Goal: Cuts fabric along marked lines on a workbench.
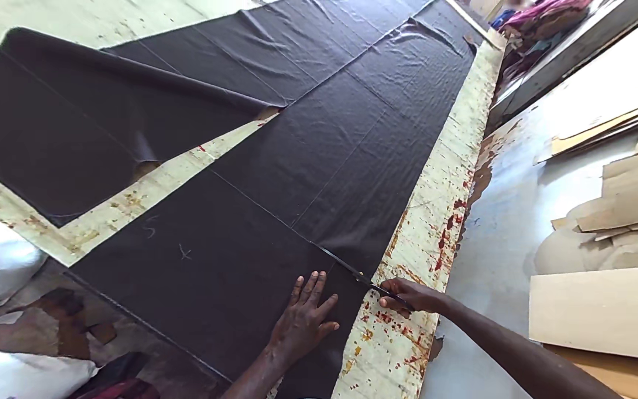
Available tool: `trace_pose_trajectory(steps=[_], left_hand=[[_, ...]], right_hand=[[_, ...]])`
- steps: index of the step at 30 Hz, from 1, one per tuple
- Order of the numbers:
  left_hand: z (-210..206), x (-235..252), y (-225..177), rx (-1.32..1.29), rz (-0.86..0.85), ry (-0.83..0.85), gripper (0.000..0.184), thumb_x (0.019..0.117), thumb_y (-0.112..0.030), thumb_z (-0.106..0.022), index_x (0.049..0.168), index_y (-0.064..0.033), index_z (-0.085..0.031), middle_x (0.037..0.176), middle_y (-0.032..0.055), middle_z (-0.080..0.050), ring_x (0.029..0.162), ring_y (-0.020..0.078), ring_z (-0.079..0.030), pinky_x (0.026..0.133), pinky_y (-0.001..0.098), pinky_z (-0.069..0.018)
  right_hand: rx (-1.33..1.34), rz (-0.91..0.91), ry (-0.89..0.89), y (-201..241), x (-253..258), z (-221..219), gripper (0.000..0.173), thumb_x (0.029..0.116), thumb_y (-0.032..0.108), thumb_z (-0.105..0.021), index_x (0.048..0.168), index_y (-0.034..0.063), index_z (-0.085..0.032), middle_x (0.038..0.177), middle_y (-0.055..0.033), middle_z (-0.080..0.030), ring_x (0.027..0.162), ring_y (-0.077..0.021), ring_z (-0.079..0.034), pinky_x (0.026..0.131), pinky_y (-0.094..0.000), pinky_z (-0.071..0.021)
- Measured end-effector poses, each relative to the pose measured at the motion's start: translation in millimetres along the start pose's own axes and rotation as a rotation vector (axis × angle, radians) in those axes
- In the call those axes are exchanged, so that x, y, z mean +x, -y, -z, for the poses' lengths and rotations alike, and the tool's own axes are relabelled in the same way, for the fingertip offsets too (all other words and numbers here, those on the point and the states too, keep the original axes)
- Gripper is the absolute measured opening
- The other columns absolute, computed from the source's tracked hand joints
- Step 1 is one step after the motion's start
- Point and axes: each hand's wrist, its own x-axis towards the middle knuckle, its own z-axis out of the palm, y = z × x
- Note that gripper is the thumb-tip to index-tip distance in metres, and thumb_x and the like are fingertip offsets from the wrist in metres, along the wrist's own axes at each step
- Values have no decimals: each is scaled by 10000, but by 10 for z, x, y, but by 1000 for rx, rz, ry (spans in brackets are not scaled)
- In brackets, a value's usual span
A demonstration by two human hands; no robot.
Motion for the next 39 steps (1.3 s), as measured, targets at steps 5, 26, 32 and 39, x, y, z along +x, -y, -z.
trace_pose_trajectory(steps=[5, 26, 32, 39], left_hand=[[-3, -3, -3, -14, 0, -4, 590, 991, -656, -458, 1412, -273, -613, 1663, 150, -307, 1569, 315, -206, 1259, 594, -142], [37, 10, -13, -64, 22, 20, 604, 993, -647, -461, 1439, -256, -578, 1667, 133, -306, 1570, 304, -208, 1257, 603, -132], [23, 10, -14, -61, 18, 24, 605, 991, -648, -464, 1437, -257, -585, 1668, 137, -303, 1569, 313, -206, 1256, 604, -136], [48, 5, -25, -70, 22, 35, 603, 995, -641, -461, 1436, -250, -585, 1668, 134, -304, 1568, 309, -214, 1259, 598, -131]], right_hand=[[-3, -12, -2, 282, 96, 8, 504, 902, 584, -705, 965, 99, -585, 663, 7, -552, 522, -89, -554, 528, -249, -507], [2, 5, -42, 670, 576, -32, 423, 932, 485, -721, 908, 89, -575, 622, 1, -512, 485, -98, -519, 491, -254, -485], [-27, 6, -24, 803, 598, -24, 419, 963, 459, -691, 942, 59, -565, 631, -25, -529, 488, -115, -534, 494, -269, -496], [-31, 3, -15, 1039, 787, -30, 394, 995, 454, -644, 938, 74, -553, 627, -15, -500, 483, -116, -517, 496, -281, -497]])
